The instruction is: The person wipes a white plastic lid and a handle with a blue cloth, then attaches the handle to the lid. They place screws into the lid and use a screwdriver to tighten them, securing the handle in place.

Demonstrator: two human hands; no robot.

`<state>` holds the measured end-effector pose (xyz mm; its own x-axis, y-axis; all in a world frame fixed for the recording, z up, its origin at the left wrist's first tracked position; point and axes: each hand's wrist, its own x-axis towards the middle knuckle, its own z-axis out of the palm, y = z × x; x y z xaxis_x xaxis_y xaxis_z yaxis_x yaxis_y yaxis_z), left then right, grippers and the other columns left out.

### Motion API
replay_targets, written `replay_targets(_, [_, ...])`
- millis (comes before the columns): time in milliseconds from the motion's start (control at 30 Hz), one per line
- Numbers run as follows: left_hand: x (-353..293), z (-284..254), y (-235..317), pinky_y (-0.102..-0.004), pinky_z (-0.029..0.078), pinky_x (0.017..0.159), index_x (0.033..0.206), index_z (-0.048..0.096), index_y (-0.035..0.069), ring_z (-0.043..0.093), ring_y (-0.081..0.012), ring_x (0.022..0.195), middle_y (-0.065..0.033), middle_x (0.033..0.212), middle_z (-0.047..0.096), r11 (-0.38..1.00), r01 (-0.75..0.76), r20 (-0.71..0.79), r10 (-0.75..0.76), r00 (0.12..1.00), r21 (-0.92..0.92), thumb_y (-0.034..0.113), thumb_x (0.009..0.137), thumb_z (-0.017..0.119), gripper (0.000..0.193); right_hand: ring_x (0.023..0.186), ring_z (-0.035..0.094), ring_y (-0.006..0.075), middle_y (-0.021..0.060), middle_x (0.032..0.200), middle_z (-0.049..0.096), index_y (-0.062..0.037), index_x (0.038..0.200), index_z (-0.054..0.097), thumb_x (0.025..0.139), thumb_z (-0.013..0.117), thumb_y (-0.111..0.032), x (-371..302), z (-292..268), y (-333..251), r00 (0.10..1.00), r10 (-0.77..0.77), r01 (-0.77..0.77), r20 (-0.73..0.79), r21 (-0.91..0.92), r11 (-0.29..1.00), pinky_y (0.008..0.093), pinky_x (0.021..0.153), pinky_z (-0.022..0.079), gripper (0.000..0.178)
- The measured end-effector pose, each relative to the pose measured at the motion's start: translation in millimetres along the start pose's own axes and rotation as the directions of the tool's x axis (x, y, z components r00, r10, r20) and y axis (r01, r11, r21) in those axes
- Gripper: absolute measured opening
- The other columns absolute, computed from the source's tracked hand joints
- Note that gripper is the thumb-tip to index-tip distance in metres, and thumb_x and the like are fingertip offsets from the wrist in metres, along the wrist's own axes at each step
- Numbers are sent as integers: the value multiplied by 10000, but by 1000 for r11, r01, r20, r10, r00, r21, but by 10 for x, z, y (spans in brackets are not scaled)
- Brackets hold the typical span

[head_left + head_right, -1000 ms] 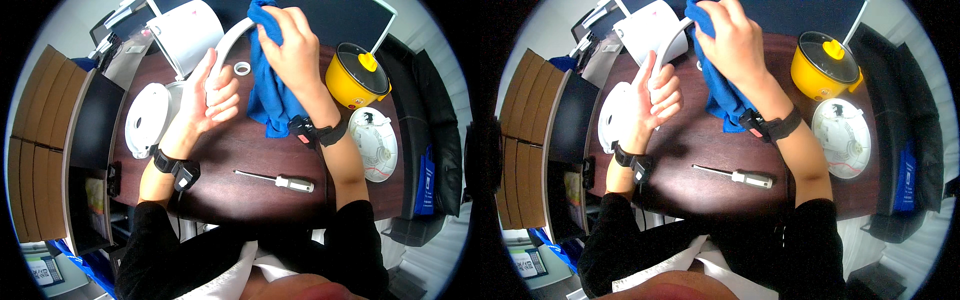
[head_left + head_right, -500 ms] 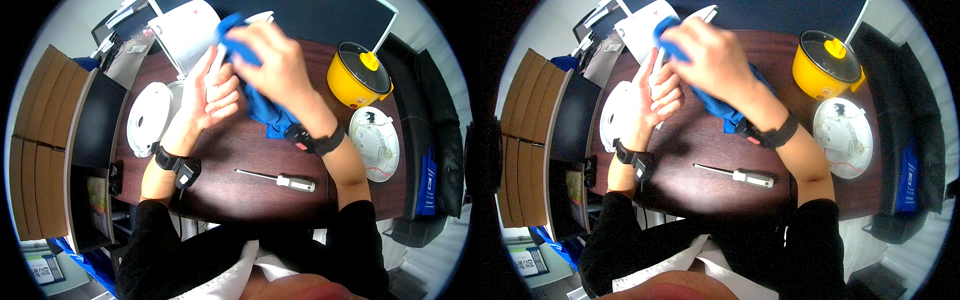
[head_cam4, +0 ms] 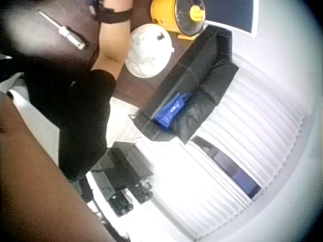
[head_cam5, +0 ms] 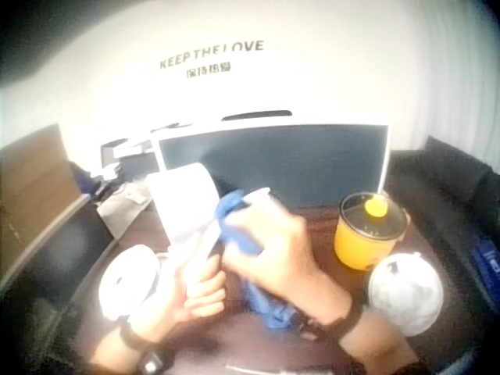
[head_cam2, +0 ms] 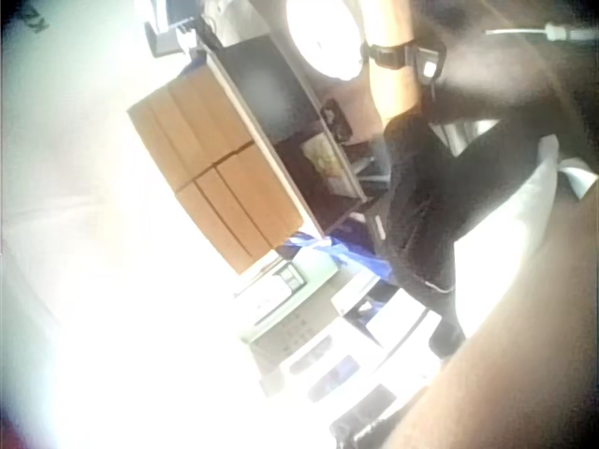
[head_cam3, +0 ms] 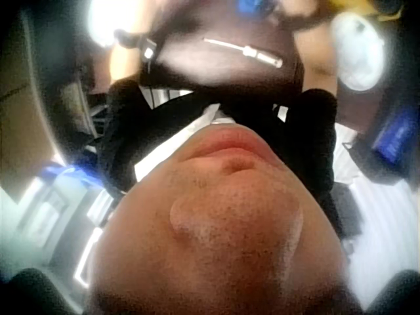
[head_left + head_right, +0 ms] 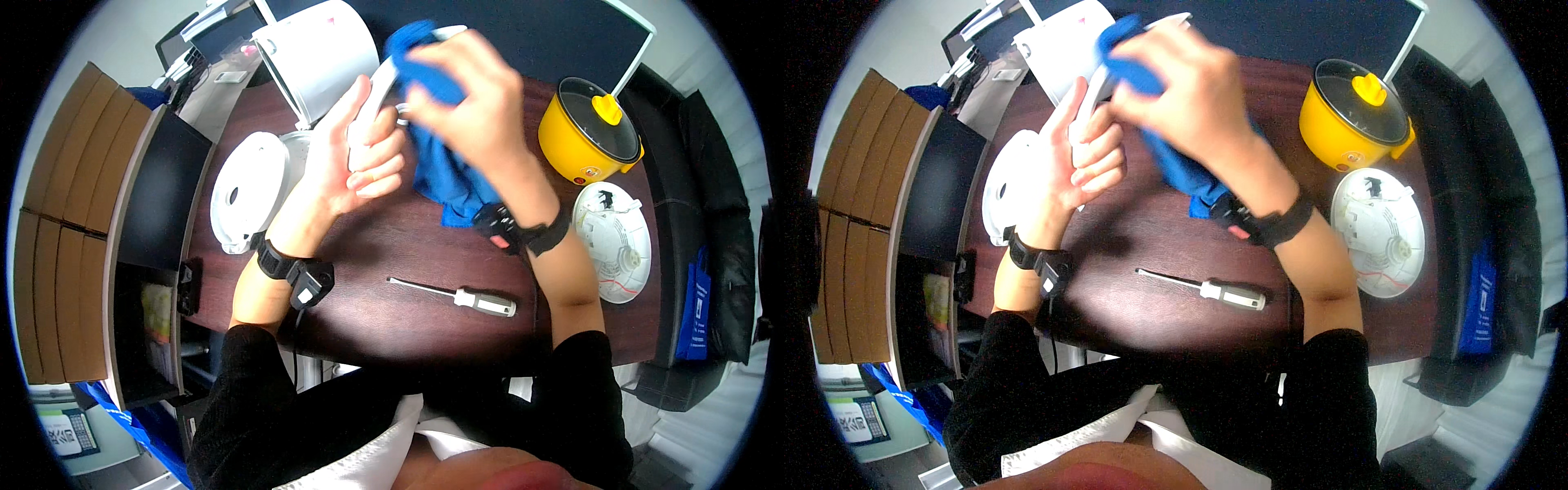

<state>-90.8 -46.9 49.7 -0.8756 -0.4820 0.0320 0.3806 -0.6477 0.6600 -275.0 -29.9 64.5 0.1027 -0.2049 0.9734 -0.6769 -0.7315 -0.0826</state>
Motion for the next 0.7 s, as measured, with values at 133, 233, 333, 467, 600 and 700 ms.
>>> replay_targets(133, [-60,32,20,-225,231,297,599,396,127,282,-95,295,9,439,340,999,-30,-67,28,997,-25,578,974,338,590,685,646,228,46,792,582,-131,858,673,651,765,-215,14,81,-244,996,-26,16,86,117,993,329,595,518,242])
replay_targets(233, [-19,-3,38,-226,232,297,597,383,119,283,-92,301,6,445,343,999,13,64,-10,998,-51,580,972,349,595,688,643,229,49,818,597,-142,882,676,664,747,-206,59,35,-12,1000,-17,16,-11,-59,998,331,610,529,239])
replay_targets(333, [14,-13,12,-230,234,300,597,375,116,288,-89,306,5,449,349,999,27,56,-26,998,-22,572,972,367,590,796,660,235,92,887,625,-66,975,682,703,720,-68,30,-70,83,982,188,-185,28,-85,979,309,697,532,275])
replay_targets(467, [13,-42,-20,-230,245,312,620,414,117,305,-95,311,5,453,368,1000,-16,-40,16,999,-12,574,973,348,581,695,651,239,57,824,600,-132,895,683,647,760,-209,-51,102,-130,993,-1,-7,115,74,997,336,621,534,270])
replay_targets(600, [11,0,-45,-256,329,386,703,503,93,387,-127,369,-9,493,431,936,-191,-290,279,916,297,558,989,306,580,684,656,258,65,802,596,-116,905,682,663,753,-211,-29,109,-129,987,25,-44,156,119,992,344,612,534,269])
replay_targets(700, [54,-83,-12,-284,453,564,842,579,44,539,-157,546,-56,650,567,757,-353,-212,536,817,550,501,1009,327,548,699,662,270,68,839,606,-121,960,674,692,725,-204,-50,78,-118,984,77,-97,163,118,988,363,621,539,285])
